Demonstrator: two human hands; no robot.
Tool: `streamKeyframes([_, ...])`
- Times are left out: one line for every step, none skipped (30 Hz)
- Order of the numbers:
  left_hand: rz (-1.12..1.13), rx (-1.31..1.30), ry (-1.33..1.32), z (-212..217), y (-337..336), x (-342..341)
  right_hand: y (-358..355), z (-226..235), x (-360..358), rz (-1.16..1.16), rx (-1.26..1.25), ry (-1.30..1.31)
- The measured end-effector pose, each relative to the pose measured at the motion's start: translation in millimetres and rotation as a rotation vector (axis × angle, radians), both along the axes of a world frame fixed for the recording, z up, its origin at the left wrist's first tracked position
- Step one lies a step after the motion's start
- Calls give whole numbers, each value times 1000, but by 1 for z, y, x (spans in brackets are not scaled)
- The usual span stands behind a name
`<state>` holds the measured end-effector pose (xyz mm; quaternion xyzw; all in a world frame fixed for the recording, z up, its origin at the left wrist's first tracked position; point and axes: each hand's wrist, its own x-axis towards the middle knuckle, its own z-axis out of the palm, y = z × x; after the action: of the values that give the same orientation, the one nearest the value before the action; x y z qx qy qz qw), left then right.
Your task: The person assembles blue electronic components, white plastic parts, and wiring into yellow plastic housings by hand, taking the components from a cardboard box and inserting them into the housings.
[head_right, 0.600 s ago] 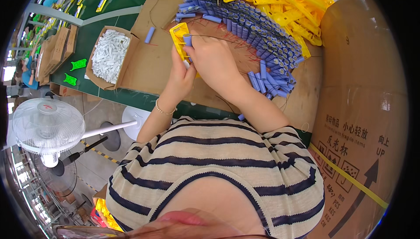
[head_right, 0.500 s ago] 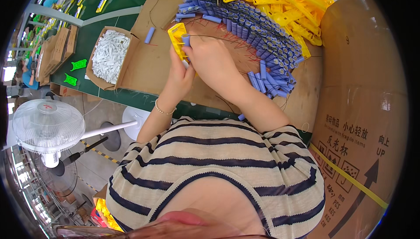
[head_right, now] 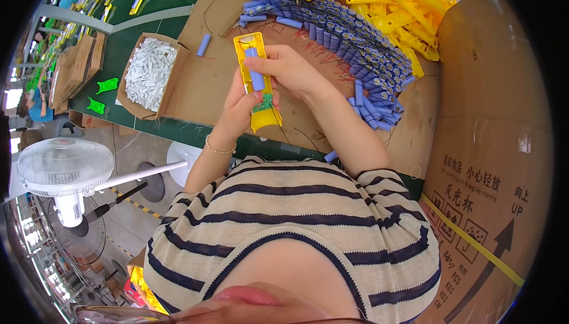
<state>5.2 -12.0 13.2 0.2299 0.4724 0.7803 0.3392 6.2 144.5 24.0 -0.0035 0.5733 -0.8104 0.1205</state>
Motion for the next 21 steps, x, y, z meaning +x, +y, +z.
streamKeyframes([11,21,-29,-4,-1,0,-2,3,1,-17,25,-47])
streamKeyframes([23,43,-57,-7,-2,-1,-3,5,2,-34,51,-95])
streamKeyframes([34,44,-61,-9,-3,0,-6,6,4,-23,52,-99])
streamKeyframes([11,32,-73,-12,-5,0,-7,6,6,-33,59,-90])
streamKeyframes([-10,20,-86,-14,-7,0,-9,6,8,-42,66,-80])
streamKeyframes([6,21,-87,-18,-9,-2,-11,5,9,-26,66,-81])
streamKeyframes([-43,25,-143,-23,-11,-4,-11,3,10,-41,84,-121])
streamKeyframes([-91,31,-198,-27,-13,-5,-12,0,11,-55,103,-161])
streamKeyframes([-71,32,-195,-28,-15,-5,-13,-8,12,-35,103,-157])
streamKeyframes([-58,-6,-179,-30,-16,-5,-15,-20,12,-104,114,-125])
streamKeyframes([-46,-43,-163,-32,-17,-6,-17,-28,12,-173,126,-93])
streamKeyframes([-25,-44,-163,-30,-20,-6,-21,-26,11,-152,124,-91])
streamKeyframes([11,-166,33,-28,-24,-6,-26,-23,10,-219,43,-89])
streamKeyframes([46,-289,226,-25,-27,-7,-30,-21,11,-286,-38,-87])
streamKeyframes([61,-289,227,-21,-35,-14,-29,-21,12,-272,-36,-85])
streamKeyframes([129,-420,326,-14,-47,-24,-23,-20,14,-295,-44,-74])
streamKeyframes([196,-551,425,-7,-60,-37,-17,-19,16,-322,-51,-62])
streamKeyframes([397,-626,462,0,-77,-55,-15,-13,18,-318,-59,-70])
streamKeyframes([595,-696,496,6,-92,-78,-11,-10,20,-312,-55,-69])
streamKeyframes([844,-836,645,13,-103,-99,-7,-8,21,-295,-72,-91])
streamKeyframes([942,-903,770,7,-120,-129,-5,-7,22,-290,-84,-112])
